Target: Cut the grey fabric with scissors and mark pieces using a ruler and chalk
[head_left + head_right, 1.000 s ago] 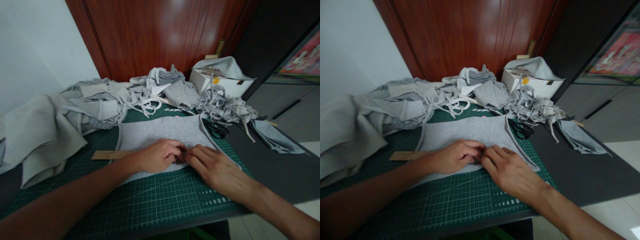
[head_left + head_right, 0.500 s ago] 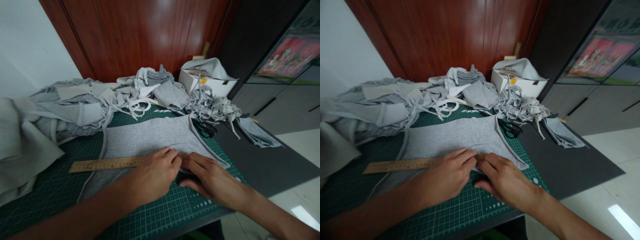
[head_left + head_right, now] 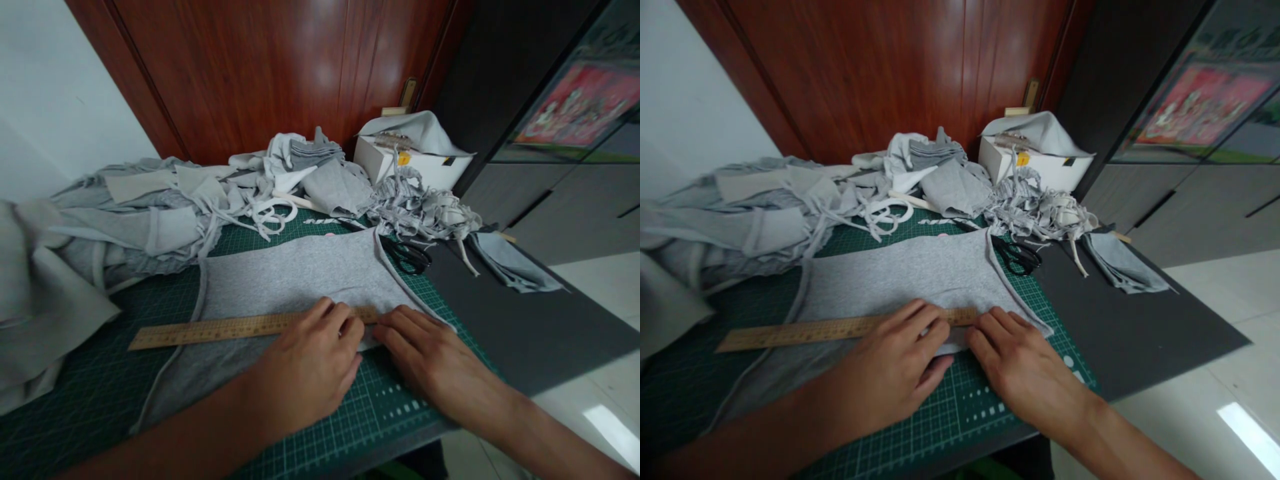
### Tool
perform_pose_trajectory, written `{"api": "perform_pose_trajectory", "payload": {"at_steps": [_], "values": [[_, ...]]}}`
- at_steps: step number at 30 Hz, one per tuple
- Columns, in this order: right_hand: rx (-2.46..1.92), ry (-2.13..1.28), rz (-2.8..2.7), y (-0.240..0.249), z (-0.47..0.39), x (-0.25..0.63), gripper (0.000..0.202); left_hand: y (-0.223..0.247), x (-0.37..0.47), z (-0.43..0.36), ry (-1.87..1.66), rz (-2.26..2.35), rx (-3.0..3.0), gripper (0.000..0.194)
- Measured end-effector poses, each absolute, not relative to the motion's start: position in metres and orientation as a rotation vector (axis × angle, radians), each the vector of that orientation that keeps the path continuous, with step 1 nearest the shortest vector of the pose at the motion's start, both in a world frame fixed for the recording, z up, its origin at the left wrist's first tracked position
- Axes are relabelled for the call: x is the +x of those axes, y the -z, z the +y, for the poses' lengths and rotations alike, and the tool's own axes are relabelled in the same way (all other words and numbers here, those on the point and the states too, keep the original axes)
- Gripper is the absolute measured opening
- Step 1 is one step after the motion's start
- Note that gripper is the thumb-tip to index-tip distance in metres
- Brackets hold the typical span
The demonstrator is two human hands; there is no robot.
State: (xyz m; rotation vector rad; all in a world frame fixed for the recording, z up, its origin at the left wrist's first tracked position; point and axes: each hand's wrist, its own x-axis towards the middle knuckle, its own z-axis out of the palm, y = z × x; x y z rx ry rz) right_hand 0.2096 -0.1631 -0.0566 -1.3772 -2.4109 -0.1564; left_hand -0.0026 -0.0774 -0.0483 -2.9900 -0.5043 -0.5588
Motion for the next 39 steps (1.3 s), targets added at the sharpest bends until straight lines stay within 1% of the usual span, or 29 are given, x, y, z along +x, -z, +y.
{"api": "perform_pose_trajectory", "payload": {"at_steps": [2, 3, 7, 8, 12, 16, 24, 28, 33, 39], "values": [[-1.355, 0.132, -2.382, 0.059, -0.162, 0.212, 0.022, 0.048, 0.001, -0.078, 0.583, -0.58, -2.967, 0.018], [-1.351, 0.116, -2.369, 0.06, -0.162, 0.213, 0.023, 0.048, 0.003, -0.079, 0.578, -0.607, -2.948, 0.02], [-1.358, 0.064, -2.314, 0.062, -0.157, 0.216, 0.024, 0.047, 0.009, -0.083, 0.511, -0.549, -2.807, 0.008], [-1.356, 0.054, -2.303, 0.062, -0.156, 0.216, 0.024, 0.047, 0.01, -0.084, 0.509, -0.514, -2.767, 0.008], [-1.347, 0.052, -2.312, 0.06, -0.155, 0.215, 0.021, 0.047, 0.009, -0.086, 0.559, -0.444, -2.678, 0.016], [-1.372, 0.031, -2.345, 0.059, -0.156, 0.214, 0.009, 0.046, 0.004, -0.087, 0.581, -0.416, -2.679, 0.02], [-1.404, -0.073, -2.416, 0.055, -0.168, 0.219, 0.019, 0.047, -0.009, -0.097, 0.61, -0.414, -2.709, 0.025], [-1.37, 0.015, -2.493, 0.052, -0.178, 0.218, 0.029, 0.048, -0.018, -0.102, 0.554, -0.443, -2.764, 0.026], [-1.363, 0.11, -2.543, 0.055, -0.185, 0.217, 0.031, 0.048, -0.025, -0.107, 0.503, -0.507, -2.846, 0.031], [-1.349, 0.072, -2.54, 0.056, -0.183, 0.22, 0.03, 0.05, -0.041, -0.105, 0.488, -0.663, -2.858, 0.035]]}}
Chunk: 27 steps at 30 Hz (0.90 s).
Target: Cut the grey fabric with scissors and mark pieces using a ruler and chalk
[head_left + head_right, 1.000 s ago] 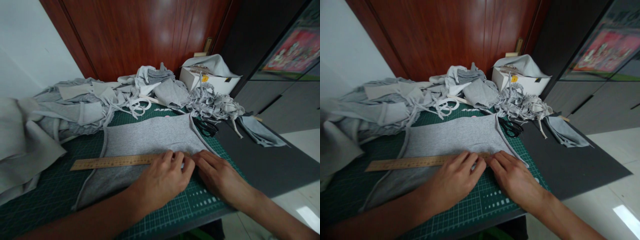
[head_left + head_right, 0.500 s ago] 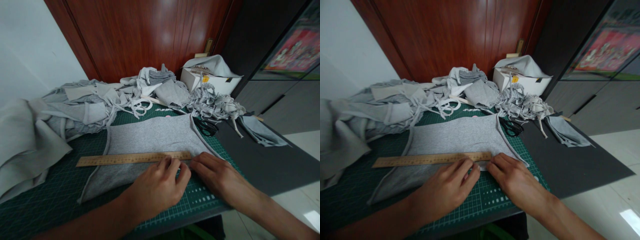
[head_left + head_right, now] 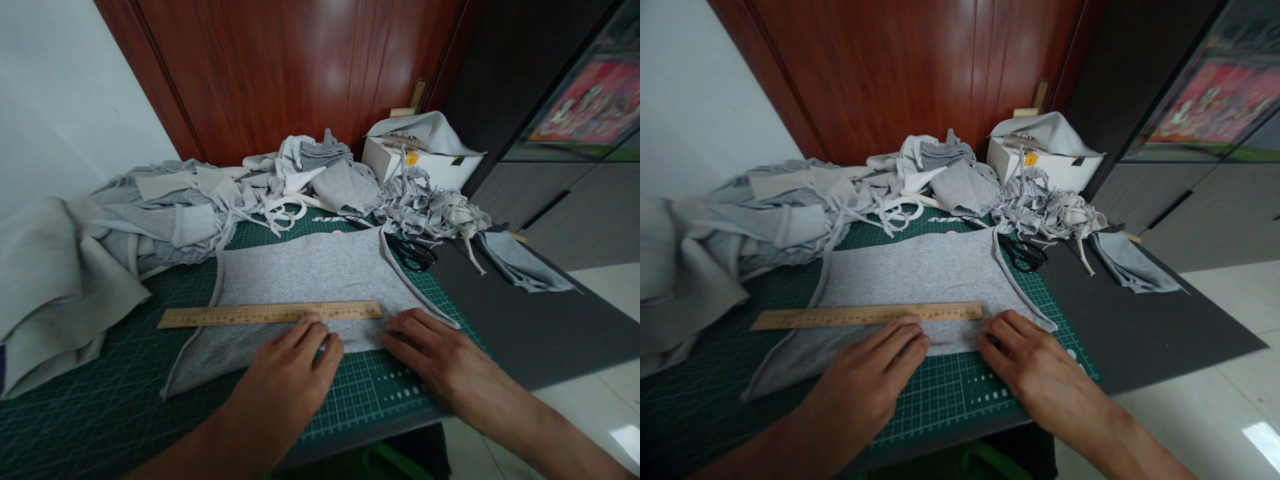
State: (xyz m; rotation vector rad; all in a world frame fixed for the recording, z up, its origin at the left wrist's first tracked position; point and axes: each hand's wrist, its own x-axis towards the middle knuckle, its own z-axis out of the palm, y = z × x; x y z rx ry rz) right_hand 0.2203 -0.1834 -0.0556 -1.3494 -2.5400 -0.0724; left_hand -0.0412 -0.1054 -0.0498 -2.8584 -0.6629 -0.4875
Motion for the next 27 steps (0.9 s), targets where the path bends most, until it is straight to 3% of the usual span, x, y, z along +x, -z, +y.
{"api": "perform_pose_trajectory", "payload": {"at_steps": [11, 18, 27], "values": [[-1.363, 0.054, -2.501, 0.064, -0.184, 0.224, 0.042, 0.061, -0.094, -0.105, 0.465, -0.778, -2.701, 0.041], [-1.378, 0.088, -2.505, 0.068, -0.188, 0.226, 0.046, 0.081, -0.122, -0.111, 0.475, -0.746, -2.684, 0.056], [-1.394, 0.043, -2.469, 0.071, -0.186, 0.23, 0.048, 0.073, -0.132, -0.115, 0.493, -0.745, -2.659, 0.054]]}}
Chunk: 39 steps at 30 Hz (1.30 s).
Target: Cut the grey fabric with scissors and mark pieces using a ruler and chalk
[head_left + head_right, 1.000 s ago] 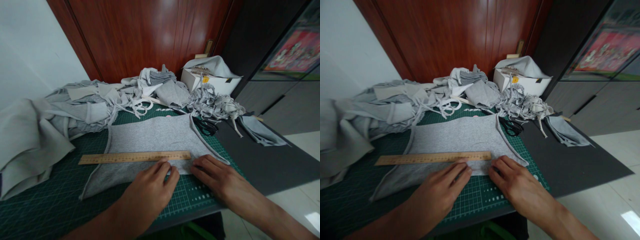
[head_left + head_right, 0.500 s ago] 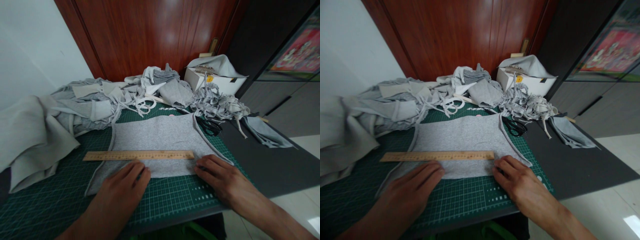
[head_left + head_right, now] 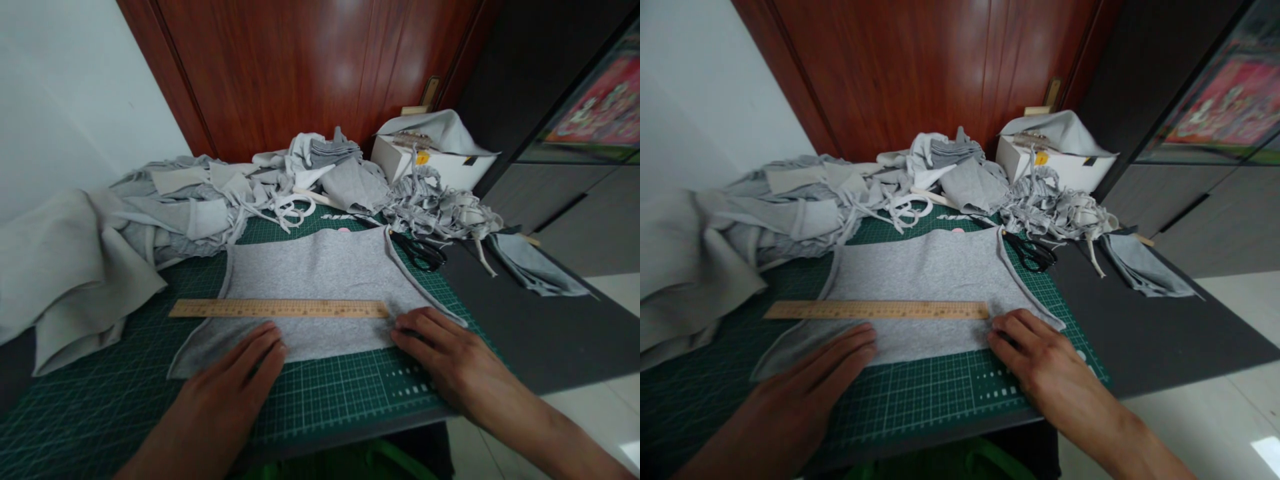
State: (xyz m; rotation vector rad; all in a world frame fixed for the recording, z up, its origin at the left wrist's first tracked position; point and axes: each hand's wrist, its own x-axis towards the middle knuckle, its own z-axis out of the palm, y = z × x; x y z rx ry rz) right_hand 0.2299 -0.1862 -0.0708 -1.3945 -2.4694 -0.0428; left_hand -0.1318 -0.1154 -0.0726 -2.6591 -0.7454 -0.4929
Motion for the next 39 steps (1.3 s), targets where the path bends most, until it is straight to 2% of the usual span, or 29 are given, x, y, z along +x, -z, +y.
{"api": "perform_pose_trajectory", "payload": {"at_steps": [6, 8, 14, 17, 19, 24, 32, 39], "values": [[-1.354, 0.035, -2.402, 0.077, -0.181, 0.234, 0.046, 0.087, -0.139, -0.119, 0.566, -0.864, -2.722, 0.059], [-1.33, 0.036, -2.354, 0.078, -0.179, 0.233, 0.043, 0.085, -0.138, -0.119, 0.614, -0.913, -2.775, 0.051], [-1.334, 0.011, -2.23, 0.073, -0.175, 0.226, 0.03, 0.058, -0.122, -0.117, 0.649, -1.087, -2.893, 0.008], [-1.356, 0.001, -2.186, 0.07, -0.173, 0.224, 0.027, 0.047, -0.113, -0.112, 0.513, -1.095, -2.877, 0.011], [-1.356, 0.002, -2.167, 0.07, -0.171, 0.224, 0.025, 0.044, -0.109, -0.107, 0.379, -1.091, -2.857, 0.004], [-1.354, -0.015, -2.147, 0.07, -0.17, 0.224, 0.024, 0.043, -0.109, -0.099, 0.194, -0.992, -2.792, 0.039], [-1.384, -0.084, -2.193, 0.068, -0.172, 0.231, 0.026, 0.049, -0.133, -0.099, 0.315, -0.935, -2.716, 0.054], [-1.397, -0.126, -2.271, 0.064, -0.182, 0.237, 0.039, 0.074, -0.161, -0.104, 0.387, -0.825, -2.73, 0.071]]}}
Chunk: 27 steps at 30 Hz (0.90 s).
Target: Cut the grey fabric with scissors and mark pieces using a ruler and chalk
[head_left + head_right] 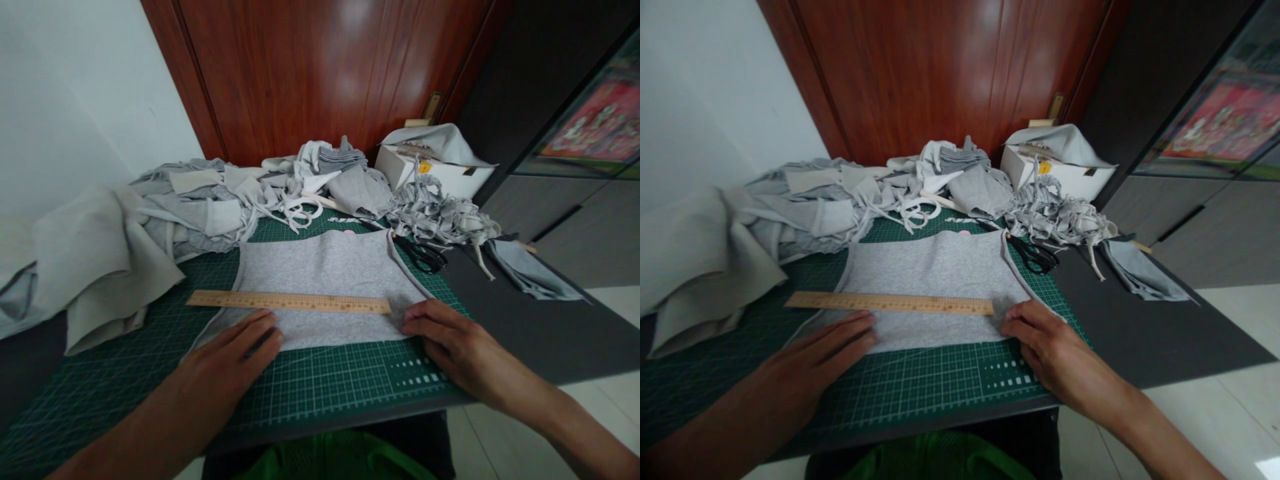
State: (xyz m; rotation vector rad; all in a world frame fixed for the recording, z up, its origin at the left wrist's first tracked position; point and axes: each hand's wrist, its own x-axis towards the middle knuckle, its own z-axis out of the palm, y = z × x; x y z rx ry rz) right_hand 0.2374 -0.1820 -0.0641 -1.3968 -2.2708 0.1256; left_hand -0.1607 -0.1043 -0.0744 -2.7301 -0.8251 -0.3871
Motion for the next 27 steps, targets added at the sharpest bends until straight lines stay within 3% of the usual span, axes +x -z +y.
{"api": "perform_pose_trajectory", "payload": {"at_steps": [4, 7, 10, 14, 16, 20, 23, 27], "values": [[-1.369, -0.102, -2.31, 0.066, -0.186, 0.239, 0.039, 0.07, -0.169, -0.105, 0.394, -0.747, -2.823, 0.074], [-1.336, -0.094, -2.306, 0.066, -0.187, 0.24, 0.038, 0.049, -0.159, -0.106, 0.34, -0.734, -2.899, 0.063], [-1.311, -0.071, -2.302, 0.067, -0.185, 0.239, 0.035, 0.025, -0.129, -0.105, 0.321, -0.817, -3.014, 0.035], [-1.277, -0.062, -2.312, 0.067, -0.183, 0.236, 0.033, 0.012, -0.067, -0.091, 0.304, -0.395, -3.345, 0.032], [-1.273, -0.074, -2.31, 0.067, -0.183, 0.235, 0.033, 0.016, -0.036, -0.079, 0.374, -0.165, -3.491, 0.033], [-1.282, -0.152, -2.288, 0.065, -0.188, 0.234, 0.039, 0.037, 0.008, -0.054, 0.45, -0.143, -3.659, 0.045], [-1.315, -0.259, -2.213, 0.066, -0.189, 0.24, 0.038, 0.053, 0.019, -0.043, 0.544, -0.068, -3.641, 0.032], [-1.464, -0.315, -2.048, 0.065, -0.182, 0.257, 0.021, 0.061, 0.016, -0.039, 0.592, -0.051, -3.551, 0.021]]}}
